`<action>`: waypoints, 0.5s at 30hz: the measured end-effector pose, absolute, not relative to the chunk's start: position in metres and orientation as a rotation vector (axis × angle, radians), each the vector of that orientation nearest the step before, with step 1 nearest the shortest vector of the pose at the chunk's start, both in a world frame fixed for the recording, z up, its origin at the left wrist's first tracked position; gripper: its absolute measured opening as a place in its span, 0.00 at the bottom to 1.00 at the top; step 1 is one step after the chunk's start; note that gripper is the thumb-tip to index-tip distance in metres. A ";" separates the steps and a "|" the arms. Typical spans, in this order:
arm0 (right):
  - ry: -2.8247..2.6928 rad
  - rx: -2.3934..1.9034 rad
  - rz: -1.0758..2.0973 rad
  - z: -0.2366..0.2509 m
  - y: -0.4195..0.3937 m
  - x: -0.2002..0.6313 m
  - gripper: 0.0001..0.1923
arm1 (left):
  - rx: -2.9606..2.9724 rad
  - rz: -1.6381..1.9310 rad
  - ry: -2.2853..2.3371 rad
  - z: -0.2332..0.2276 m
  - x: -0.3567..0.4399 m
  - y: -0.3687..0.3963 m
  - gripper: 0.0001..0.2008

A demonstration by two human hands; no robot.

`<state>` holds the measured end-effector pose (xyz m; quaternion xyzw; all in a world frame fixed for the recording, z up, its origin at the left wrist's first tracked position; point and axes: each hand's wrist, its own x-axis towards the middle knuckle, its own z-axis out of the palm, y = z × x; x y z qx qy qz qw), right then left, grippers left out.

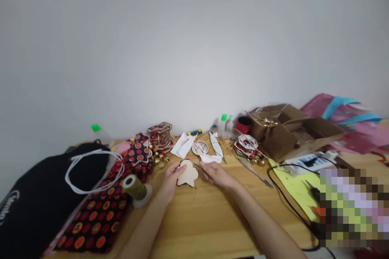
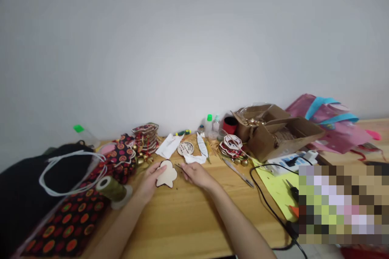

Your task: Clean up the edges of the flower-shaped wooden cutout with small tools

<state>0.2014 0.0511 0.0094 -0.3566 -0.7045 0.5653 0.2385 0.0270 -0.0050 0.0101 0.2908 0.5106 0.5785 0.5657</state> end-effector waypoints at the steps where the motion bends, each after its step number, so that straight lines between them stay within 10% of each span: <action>1: -1.929 -0.970 1.563 0.007 0.051 0.201 0.32 | 0.645 1.375 1.191 0.010 0.025 -0.004 0.19; 15: -1.853 -1.057 1.850 0.003 0.058 0.196 0.27 | 0.248 1.506 1.176 0.001 0.008 0.004 0.17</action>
